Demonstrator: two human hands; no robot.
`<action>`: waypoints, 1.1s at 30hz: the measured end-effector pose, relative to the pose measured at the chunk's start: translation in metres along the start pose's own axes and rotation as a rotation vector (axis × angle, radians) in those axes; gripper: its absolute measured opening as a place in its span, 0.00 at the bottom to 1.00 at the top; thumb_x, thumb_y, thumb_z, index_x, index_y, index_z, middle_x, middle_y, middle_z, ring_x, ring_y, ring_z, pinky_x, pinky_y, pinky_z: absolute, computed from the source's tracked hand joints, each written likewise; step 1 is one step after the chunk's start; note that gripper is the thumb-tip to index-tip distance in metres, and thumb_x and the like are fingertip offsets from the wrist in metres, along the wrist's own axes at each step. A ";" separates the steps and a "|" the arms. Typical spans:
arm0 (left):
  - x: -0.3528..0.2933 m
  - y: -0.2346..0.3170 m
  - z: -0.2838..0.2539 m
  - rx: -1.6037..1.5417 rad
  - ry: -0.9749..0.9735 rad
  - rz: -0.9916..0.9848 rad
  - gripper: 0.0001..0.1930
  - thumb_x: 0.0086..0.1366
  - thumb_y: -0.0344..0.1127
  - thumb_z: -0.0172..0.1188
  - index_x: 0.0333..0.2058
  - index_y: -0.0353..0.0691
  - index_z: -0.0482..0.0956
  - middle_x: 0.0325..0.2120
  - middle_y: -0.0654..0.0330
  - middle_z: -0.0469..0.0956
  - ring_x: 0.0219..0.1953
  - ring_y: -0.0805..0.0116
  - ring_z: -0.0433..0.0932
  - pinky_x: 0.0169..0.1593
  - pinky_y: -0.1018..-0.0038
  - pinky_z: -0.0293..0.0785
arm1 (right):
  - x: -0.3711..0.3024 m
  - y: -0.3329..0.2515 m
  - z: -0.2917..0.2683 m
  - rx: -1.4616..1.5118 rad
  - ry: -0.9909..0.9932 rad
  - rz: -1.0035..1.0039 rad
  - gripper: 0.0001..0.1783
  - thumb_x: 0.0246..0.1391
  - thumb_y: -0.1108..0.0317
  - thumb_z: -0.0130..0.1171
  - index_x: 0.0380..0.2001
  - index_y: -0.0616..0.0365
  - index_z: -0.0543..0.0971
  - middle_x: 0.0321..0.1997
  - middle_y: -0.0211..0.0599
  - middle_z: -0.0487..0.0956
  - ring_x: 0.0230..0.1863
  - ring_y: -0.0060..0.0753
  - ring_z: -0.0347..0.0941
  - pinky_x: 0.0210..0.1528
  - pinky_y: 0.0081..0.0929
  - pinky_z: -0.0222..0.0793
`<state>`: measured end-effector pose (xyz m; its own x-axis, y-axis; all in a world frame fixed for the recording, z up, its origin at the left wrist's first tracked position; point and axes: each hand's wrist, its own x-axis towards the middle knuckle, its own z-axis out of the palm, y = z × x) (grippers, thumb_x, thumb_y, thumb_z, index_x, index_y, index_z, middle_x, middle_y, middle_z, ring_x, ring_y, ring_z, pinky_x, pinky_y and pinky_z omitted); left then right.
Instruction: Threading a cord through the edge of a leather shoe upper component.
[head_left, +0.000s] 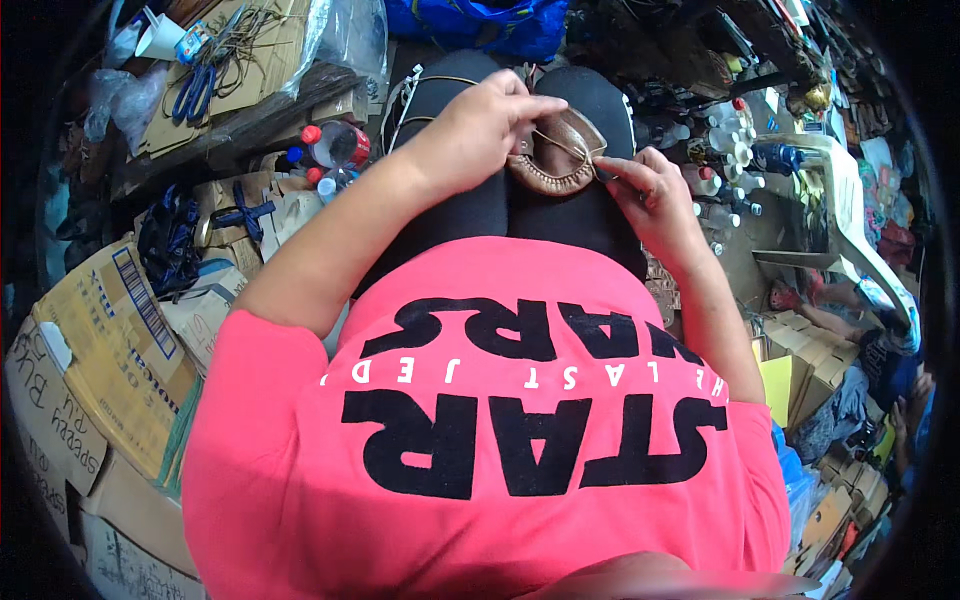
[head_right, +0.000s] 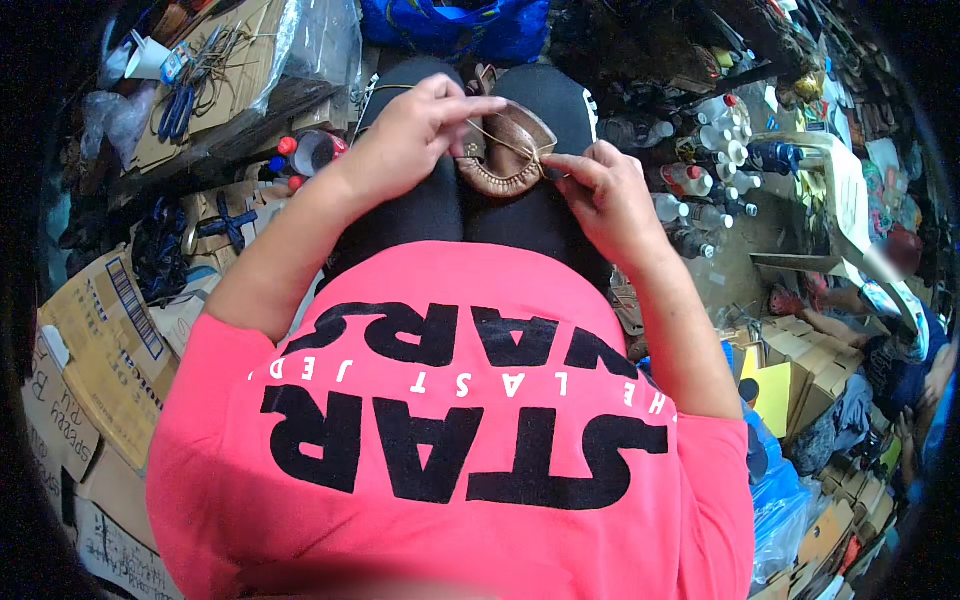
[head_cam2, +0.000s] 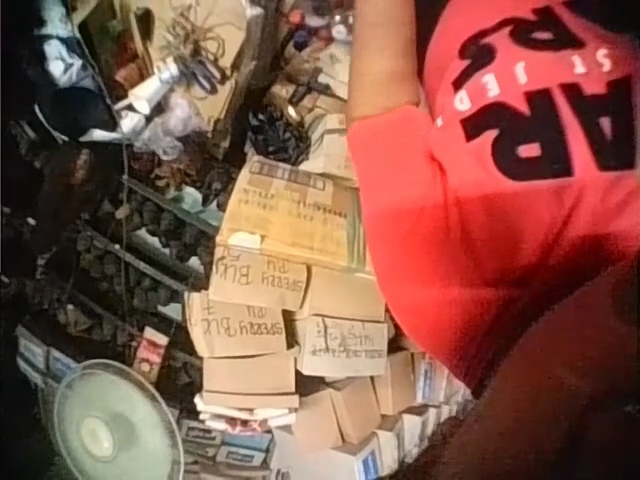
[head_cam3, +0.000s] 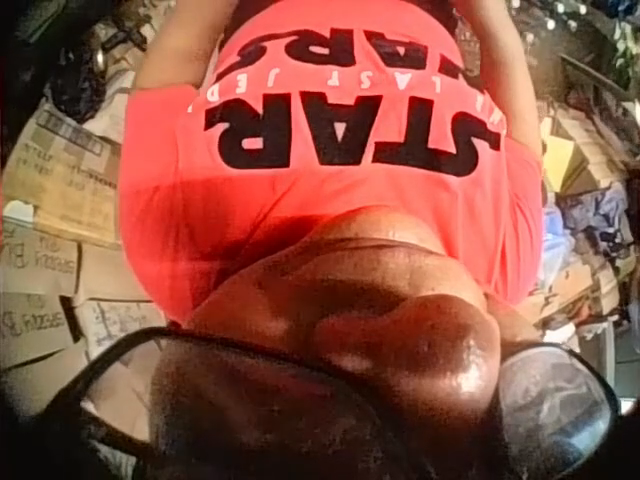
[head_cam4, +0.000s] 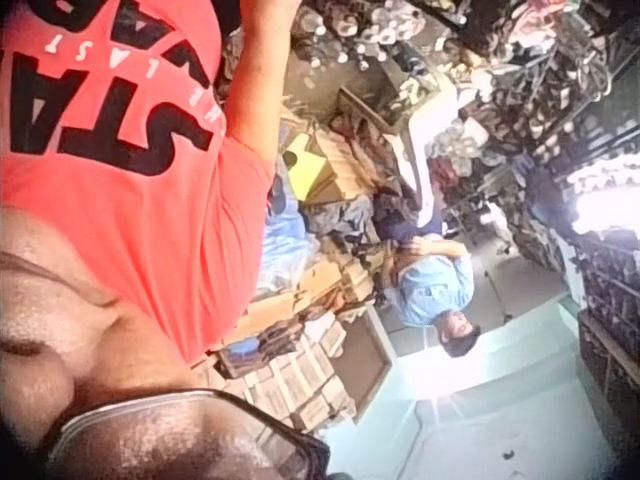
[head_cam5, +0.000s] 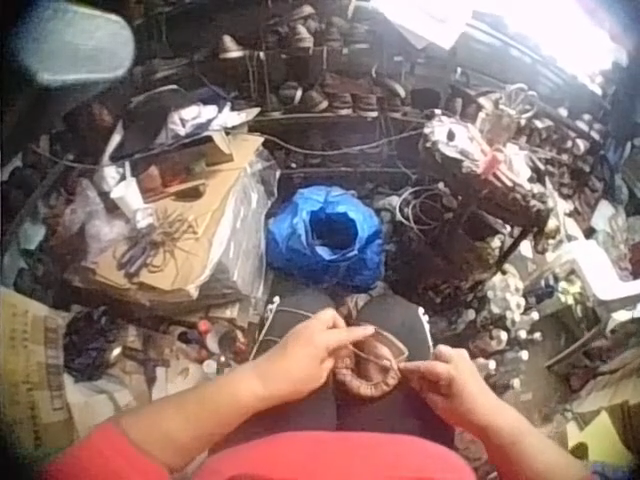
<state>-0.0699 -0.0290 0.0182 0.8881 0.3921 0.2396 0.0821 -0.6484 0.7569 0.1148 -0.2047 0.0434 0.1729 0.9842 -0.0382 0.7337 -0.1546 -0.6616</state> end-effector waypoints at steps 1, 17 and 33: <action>-0.006 0.007 0.001 -0.009 0.020 0.021 0.18 0.53 0.18 0.55 0.41 0.44 0.80 0.34 0.55 0.73 0.32 0.62 0.76 0.38 0.74 0.73 | -0.005 0.001 0.005 -0.119 0.063 -0.082 0.16 0.46 0.75 0.61 0.41 0.48 0.81 0.27 0.35 0.70 0.30 0.36 0.70 0.37 0.32 0.64; -0.004 -0.005 0.020 -0.004 0.095 0.121 0.09 0.52 0.26 0.64 0.32 0.47 0.84 0.24 0.60 0.70 0.29 0.64 0.71 0.35 0.71 0.69 | 0.014 0.032 -0.008 0.358 -0.210 0.128 0.25 0.47 0.88 0.46 0.42 0.50 0.82 0.37 0.30 0.68 0.41 0.25 0.67 0.49 0.17 0.63; -0.002 -0.008 0.025 0.024 0.043 0.097 0.12 0.51 0.25 0.63 0.34 0.51 0.85 0.23 0.61 0.68 0.28 0.64 0.69 0.33 0.71 0.67 | 0.022 0.039 -0.010 0.377 -0.221 0.110 0.21 0.48 0.86 0.51 0.39 0.50 0.83 0.32 0.28 0.68 0.37 0.23 0.66 0.45 0.17 0.63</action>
<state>-0.0611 -0.0407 -0.0034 0.8720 0.3546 0.3374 0.0081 -0.6997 0.7144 0.1535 -0.1901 0.0239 0.0619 0.9647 -0.2560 0.4211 -0.2578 -0.8696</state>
